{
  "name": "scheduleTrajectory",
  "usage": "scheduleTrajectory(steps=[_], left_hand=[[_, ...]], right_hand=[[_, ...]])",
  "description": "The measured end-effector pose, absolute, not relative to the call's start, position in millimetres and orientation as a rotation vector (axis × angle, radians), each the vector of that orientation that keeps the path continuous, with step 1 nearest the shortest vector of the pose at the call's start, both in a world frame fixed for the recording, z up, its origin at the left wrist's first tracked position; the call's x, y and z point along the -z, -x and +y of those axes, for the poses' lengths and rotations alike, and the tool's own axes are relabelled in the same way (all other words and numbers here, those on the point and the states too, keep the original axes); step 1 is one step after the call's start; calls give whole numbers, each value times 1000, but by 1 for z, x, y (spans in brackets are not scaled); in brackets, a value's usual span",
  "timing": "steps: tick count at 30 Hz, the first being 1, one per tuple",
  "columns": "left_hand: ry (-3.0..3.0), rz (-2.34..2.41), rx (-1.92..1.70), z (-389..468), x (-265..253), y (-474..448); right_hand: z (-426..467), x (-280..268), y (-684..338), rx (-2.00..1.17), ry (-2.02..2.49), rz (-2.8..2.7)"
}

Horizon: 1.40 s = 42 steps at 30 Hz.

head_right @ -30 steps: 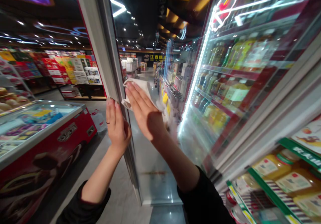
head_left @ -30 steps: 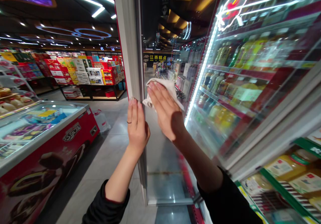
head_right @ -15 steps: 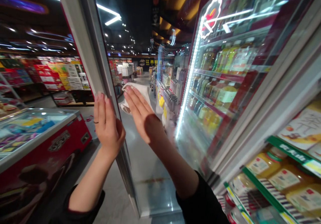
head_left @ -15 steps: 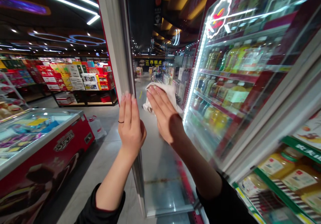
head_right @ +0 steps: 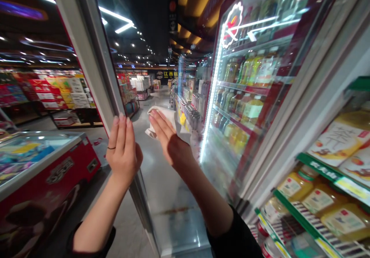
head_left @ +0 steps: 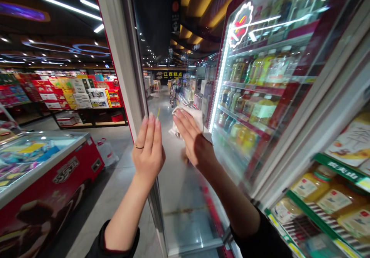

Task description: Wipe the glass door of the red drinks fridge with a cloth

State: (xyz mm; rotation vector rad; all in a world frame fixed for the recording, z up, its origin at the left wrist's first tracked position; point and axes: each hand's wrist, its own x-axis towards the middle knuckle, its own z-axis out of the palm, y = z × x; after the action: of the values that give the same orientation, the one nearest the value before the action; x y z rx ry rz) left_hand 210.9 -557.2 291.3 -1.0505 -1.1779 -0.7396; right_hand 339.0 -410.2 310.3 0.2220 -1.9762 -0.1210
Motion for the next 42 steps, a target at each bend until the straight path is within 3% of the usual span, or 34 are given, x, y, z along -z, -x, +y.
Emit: scheduleTrajectory(steps=[4, 11, 18, 25, 33, 42], left_hand=[[1073, -1169, 707, -559, -292, -213], [1079, -1187, 621, -558, -292, -213], [1132, -1204, 576, -561, -290, -211], [1192, -1197, 569, -563, -291, -213], [1220, -1188, 569, -565, -290, -213], [1285, -1174, 488, -564, -290, -213]], right_hand=[[-389, -301, -357, 171, -137, -1882], [-388, -332, -339, 197, -17, -1865], [-370, -306, -367, 179, -57, -1922], [-371, -344, -355, 214, 130, -1924], [-356, -305, -384, 258, -35, -1956], [-365, -335, -363, 258, 99, -1950]])
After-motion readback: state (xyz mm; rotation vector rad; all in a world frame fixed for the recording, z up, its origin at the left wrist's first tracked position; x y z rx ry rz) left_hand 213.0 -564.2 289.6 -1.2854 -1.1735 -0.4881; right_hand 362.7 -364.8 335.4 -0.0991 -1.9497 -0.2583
